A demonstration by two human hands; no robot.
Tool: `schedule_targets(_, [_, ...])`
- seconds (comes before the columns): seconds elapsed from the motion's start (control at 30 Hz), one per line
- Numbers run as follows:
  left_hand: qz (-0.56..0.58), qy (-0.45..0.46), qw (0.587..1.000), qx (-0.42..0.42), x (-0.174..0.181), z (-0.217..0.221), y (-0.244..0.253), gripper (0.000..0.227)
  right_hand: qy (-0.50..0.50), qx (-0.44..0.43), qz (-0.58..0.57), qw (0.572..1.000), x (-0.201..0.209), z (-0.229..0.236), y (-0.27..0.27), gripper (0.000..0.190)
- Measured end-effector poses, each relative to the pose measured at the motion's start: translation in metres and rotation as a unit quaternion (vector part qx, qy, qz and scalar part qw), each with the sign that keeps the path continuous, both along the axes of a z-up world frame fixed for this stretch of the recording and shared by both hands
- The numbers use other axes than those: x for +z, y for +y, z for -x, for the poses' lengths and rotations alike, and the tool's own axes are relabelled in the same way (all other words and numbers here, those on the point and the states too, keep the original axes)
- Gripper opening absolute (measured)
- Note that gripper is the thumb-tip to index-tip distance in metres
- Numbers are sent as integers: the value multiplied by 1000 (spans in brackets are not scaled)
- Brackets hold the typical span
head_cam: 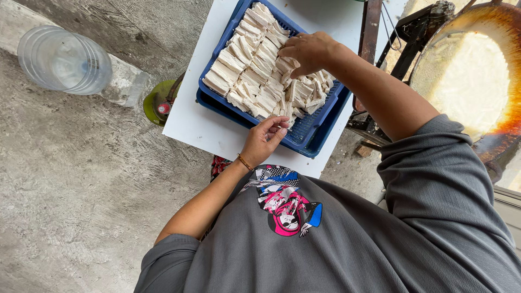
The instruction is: The person separates blocks of tofu from a blue basket and places them into a large wok containing hot oil.
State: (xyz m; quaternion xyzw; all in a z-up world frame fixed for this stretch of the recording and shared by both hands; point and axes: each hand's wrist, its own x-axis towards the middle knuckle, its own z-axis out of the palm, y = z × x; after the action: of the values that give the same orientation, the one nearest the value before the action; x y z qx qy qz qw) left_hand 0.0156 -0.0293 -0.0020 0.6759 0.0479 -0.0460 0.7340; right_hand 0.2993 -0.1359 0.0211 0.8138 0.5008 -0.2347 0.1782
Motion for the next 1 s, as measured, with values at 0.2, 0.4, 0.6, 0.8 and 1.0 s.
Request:
schedule_targets(0.2, [21, -14, 1000, 6, -2, 4, -3, 32, 36, -30, -30, 998, -7, -5, 0, 82])
schedule_targets(0.4, [25, -10, 1000, 5, -3, 7, -2, 33, 45, -49, -46, 997, -7, -5, -7, 73])
schedule_targets(0.6, [21, -12, 1000, 6, -5, 5, -6, 33, 29, -14, -121, 992, -11, -1, -10, 72])
schedule_targets(0.8, [37, 1, 999, -1, -5, -4, -15, 32, 39, -67, -50, 996, -11, 1, -8, 66])
schedule_targets(1.0, [186, 49, 981, -2, -22, -16, -23, 35, 37, -60, -55, 996, -13, 2, -8, 74])
